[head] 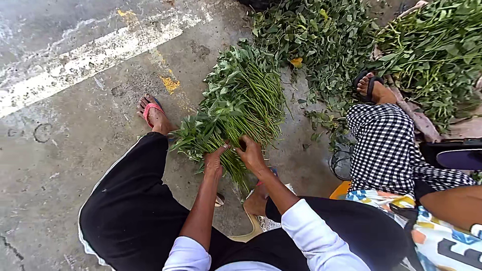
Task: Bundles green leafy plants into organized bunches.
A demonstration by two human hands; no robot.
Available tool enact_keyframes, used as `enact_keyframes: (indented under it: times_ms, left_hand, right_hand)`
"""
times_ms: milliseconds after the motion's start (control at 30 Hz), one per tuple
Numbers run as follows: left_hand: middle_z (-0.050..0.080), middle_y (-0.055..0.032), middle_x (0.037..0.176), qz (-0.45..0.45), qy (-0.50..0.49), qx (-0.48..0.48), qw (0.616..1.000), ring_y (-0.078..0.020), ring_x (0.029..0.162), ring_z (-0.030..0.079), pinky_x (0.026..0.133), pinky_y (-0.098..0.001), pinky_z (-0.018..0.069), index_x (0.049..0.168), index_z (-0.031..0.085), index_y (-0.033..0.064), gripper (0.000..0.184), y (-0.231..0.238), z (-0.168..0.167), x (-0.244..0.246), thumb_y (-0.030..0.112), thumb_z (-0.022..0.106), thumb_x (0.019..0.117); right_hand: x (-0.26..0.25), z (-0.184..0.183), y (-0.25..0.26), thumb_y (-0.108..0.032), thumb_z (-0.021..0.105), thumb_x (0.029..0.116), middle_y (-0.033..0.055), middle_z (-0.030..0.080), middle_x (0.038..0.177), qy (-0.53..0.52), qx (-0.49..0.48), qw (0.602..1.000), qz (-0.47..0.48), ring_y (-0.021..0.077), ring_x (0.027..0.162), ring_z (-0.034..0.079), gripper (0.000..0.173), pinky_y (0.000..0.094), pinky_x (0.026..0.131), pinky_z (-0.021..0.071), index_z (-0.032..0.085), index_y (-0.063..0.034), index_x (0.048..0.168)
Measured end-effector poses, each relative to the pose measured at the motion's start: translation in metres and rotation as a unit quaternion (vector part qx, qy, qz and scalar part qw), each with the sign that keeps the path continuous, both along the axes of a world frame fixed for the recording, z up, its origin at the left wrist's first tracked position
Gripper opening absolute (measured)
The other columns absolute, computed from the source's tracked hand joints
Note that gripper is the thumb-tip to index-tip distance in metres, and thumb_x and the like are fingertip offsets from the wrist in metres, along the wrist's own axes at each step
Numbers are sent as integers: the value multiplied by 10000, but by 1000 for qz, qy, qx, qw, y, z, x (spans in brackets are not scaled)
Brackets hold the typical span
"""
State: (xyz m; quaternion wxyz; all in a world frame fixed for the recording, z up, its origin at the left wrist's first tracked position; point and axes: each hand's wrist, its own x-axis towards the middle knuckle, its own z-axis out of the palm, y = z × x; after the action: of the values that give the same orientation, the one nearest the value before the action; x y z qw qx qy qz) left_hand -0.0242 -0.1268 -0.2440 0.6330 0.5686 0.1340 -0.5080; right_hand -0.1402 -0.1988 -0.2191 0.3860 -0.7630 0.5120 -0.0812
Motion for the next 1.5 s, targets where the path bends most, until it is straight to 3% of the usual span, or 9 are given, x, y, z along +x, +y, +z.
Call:
enact_keyframes:
  times_ms: [100,233,333,567,667,767,1033,1267,1500]
  left_hand:
    - [640,-197,1225,-23,-25,22,999,-263,1085,645,939,-439,554,1362,509,-17,650,1,1,1,26,844,807]
    - [673,-196,1172,-42,-16,28,999,-264,1030,675,899,-444,575,1325,549,-21,618,3,0,2,20,855,790]
    - [738,-197,1050,-22,14,16,1000,-283,913,739,819,-429,617,1272,573,-48,518,3,0,3,-36,811,812]
    - [699,-225,1021,25,27,78,996,-295,831,718,750,-444,619,1281,539,-49,527,4,-5,6,-58,788,817]
    - [703,-211,1078,-18,14,62,998,-281,924,713,819,-439,604,1295,542,-50,539,6,-9,3,-26,802,824]
    - [699,-180,1142,-66,8,37,997,-255,1005,692,877,-424,588,1274,620,-17,498,7,-7,3,39,830,825]
    - [681,-195,1159,-39,39,47,997,-275,1021,687,887,-459,583,1305,562,-17,549,18,-8,7,0,817,820]
    - [708,-180,1052,-33,58,56,996,-257,914,710,807,-427,608,1231,601,-25,419,31,-3,25,-32,766,845]
    - [723,-195,972,-27,51,14,998,-272,826,723,757,-417,618,1241,616,-17,373,32,-1,37,-47,714,882]
  right_hand:
    - [0,-3,19,-21,771,873,240,686,1116,-47,-9,999,26,369,1042,688,317,540,936,554,661,63,1158]
    - [-13,-3,10,-31,779,886,149,687,1057,-137,229,961,-75,195,915,665,371,383,848,566,627,12,1222]
    - [-21,2,1,-18,714,934,122,675,1043,-177,291,926,-165,144,840,636,337,322,776,555,618,14,1255]
    - [-21,-17,5,-62,663,986,194,655,1084,-187,139,946,-226,238,805,676,359,409,740,598,555,26,1317]
    - [-12,-21,18,-134,686,989,225,673,1171,-142,89,975,-145,299,988,687,395,473,900,575,574,42,1324]
    - [-4,-22,36,-169,547,1067,249,632,1289,-64,63,995,-45,352,1186,635,365,495,1051,498,597,55,1351]
    - [5,-30,59,9,549,1008,265,619,1171,-39,-87,995,42,385,955,691,328,480,813,606,665,20,1314]
    - [0,-34,40,-98,720,954,153,733,1036,-220,96,971,9,195,910,713,194,365,869,593,729,27,1102]
    - [-11,-87,4,-234,694,979,278,591,1339,194,110,975,-8,449,1202,614,399,621,969,507,640,30,1273]
